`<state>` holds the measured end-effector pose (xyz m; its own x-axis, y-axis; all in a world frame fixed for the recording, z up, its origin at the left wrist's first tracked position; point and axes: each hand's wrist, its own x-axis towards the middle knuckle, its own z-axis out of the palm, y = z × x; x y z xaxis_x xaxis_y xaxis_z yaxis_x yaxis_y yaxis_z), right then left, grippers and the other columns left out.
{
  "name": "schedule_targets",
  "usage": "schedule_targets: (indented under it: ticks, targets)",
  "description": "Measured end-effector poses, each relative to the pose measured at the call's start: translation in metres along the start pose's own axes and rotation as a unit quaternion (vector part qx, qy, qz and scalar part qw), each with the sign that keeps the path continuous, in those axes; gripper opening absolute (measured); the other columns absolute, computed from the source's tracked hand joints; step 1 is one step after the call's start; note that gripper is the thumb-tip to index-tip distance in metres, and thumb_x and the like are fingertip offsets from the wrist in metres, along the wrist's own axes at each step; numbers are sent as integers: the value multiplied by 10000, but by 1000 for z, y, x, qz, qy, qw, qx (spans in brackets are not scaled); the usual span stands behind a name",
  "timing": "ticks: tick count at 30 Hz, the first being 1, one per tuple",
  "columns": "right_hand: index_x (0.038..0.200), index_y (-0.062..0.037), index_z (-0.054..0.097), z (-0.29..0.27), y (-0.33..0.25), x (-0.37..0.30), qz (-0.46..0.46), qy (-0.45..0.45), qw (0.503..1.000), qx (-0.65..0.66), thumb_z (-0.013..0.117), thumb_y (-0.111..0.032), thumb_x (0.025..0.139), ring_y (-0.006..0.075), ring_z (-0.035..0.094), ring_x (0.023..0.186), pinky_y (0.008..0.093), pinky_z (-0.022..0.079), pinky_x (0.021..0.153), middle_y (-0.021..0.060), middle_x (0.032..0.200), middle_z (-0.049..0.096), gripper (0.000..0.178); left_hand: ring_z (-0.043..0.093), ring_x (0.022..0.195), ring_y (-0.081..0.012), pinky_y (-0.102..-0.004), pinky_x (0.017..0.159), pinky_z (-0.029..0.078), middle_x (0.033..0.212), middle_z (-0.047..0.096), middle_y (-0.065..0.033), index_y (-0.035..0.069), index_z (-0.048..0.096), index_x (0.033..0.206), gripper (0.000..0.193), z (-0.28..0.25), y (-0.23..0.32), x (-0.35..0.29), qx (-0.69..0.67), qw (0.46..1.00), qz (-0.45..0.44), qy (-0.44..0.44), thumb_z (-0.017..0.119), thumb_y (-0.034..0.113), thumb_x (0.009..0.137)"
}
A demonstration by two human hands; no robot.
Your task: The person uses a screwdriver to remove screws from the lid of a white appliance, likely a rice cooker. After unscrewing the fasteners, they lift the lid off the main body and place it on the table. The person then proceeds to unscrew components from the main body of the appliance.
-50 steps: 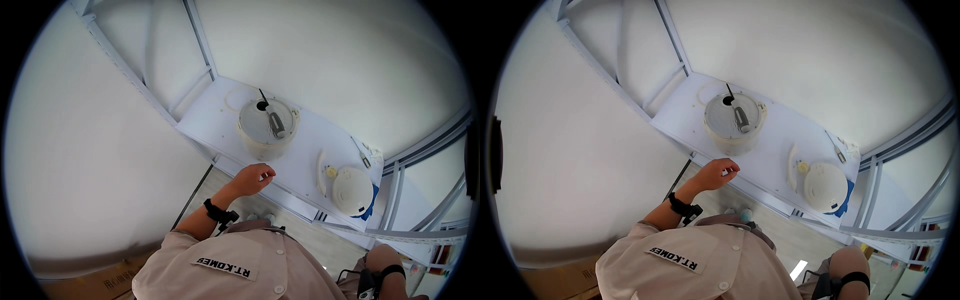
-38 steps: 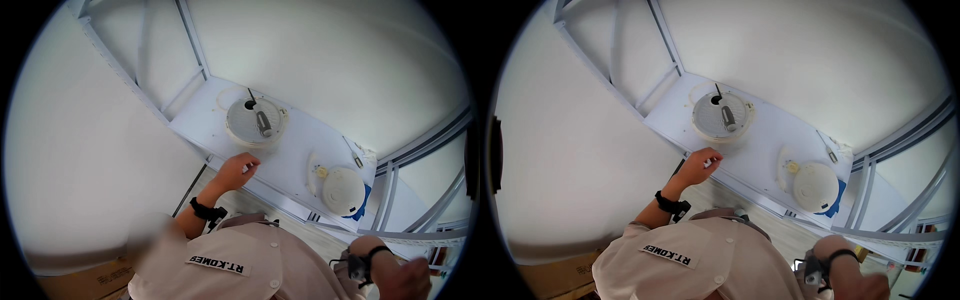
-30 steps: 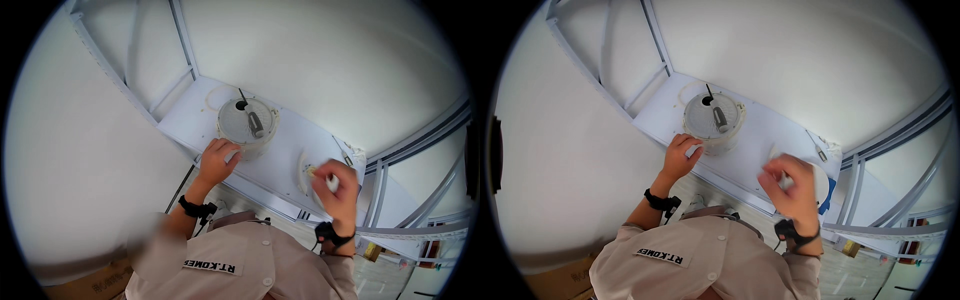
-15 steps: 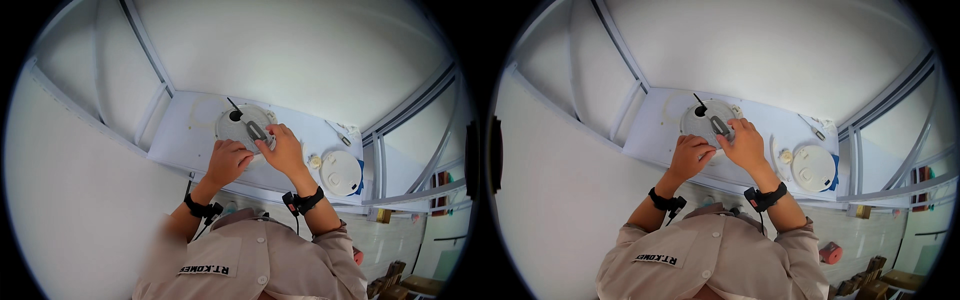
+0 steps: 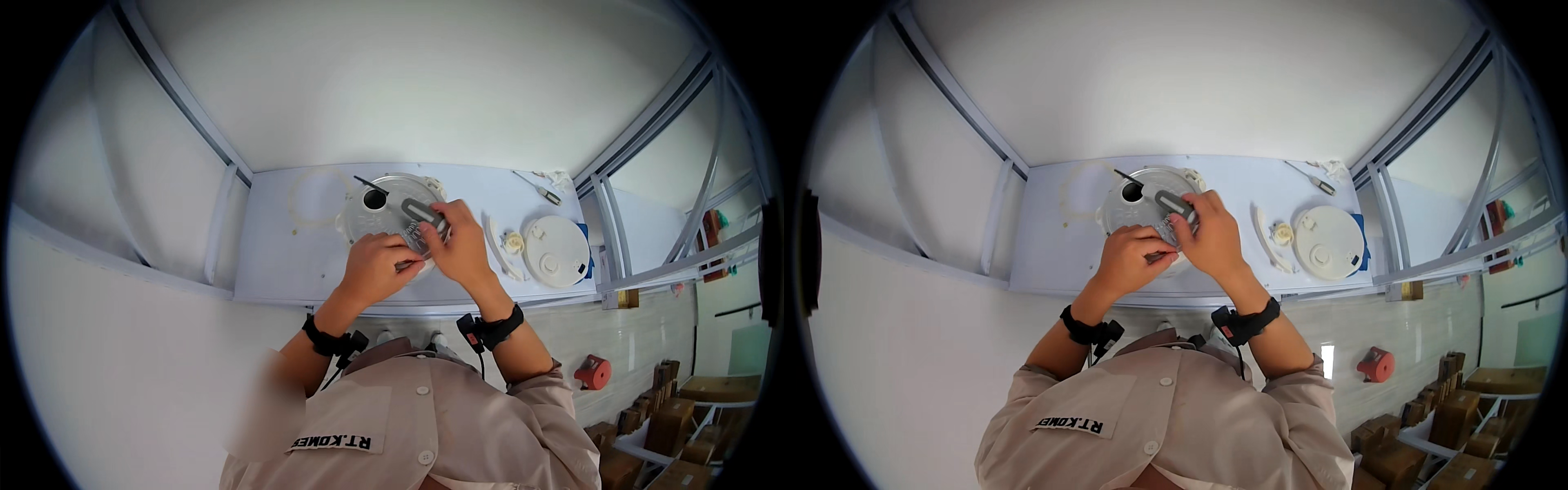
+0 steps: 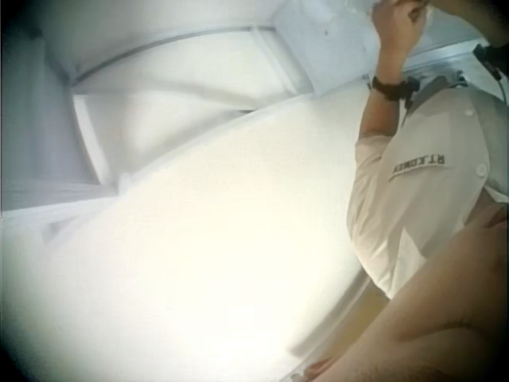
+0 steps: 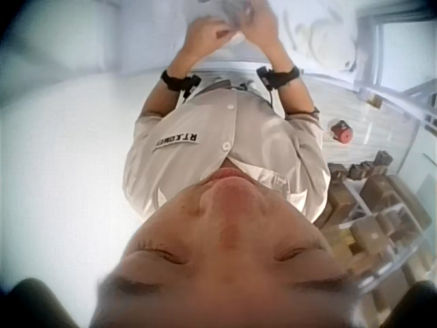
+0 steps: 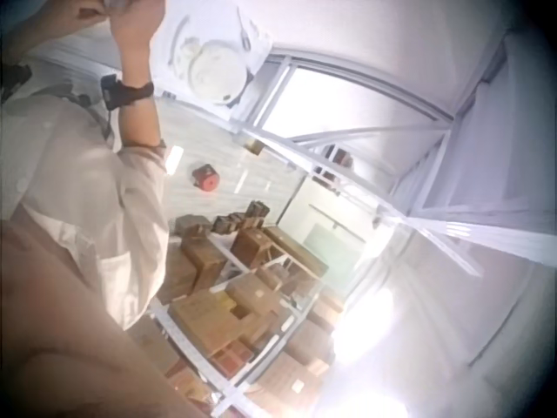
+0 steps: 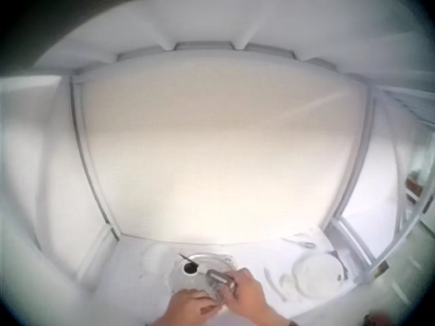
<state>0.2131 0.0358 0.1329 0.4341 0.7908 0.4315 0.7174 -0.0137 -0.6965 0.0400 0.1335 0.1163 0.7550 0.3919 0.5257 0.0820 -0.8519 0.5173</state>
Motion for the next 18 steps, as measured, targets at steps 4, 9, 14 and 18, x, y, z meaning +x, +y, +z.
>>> schedule_targets:
  ticks: [4, 9, 14, 18]
  targets:
    - [1220, -7, 673, -17, 11, -2, -51, 130, 977, 161, 752, -55, 958, 200, 664, 880, 298, 556, 638, 118, 1111, 603, 278, 693, 692, -229, -375, 614, 540, 796, 731, 10, 141, 818, 807, 94, -3, -1, 5, -31, 999, 3, -12, 886, 179, 755]
    - [1260, 8, 644, -78, -12, -17, -49, 201, 946, 250, 726, -26, 971, 160, 640, 921, 259, 577, 677, 126, 1262, 549, 302, 690, 693, -214, -362, 612, 533, 789, 733, 11, 147, 823, 814, 100, -4, -5, 2, -33, 999, 7, -4, 891, 177, 748]
    - [1300, -13, 534, -106, -32, -39, -72, 226, 937, 258, 663, -327, 1065, 150, 658, 844, 251, 540, 678, 233, 1282, 676, 413, 683, 684, -198, -348, 612, 524, 777, 727, 22, 148, 820, 805, 102, 1, -6, 4, -39, 999, 0, 6, 896, 181, 746]
    - [1294, -37, 480, -100, -48, -55, -62, 199, 945, 253, 630, -452, 1075, 136, 661, 815, 235, 520, 652, 229, 1197, 718, 493, 679, 675, -187, -342, 607, 520, 764, 721, 36, 153, 821, 793, 104, 4, -5, 3, -31, 999, -2, 15, 903, 189, 740]
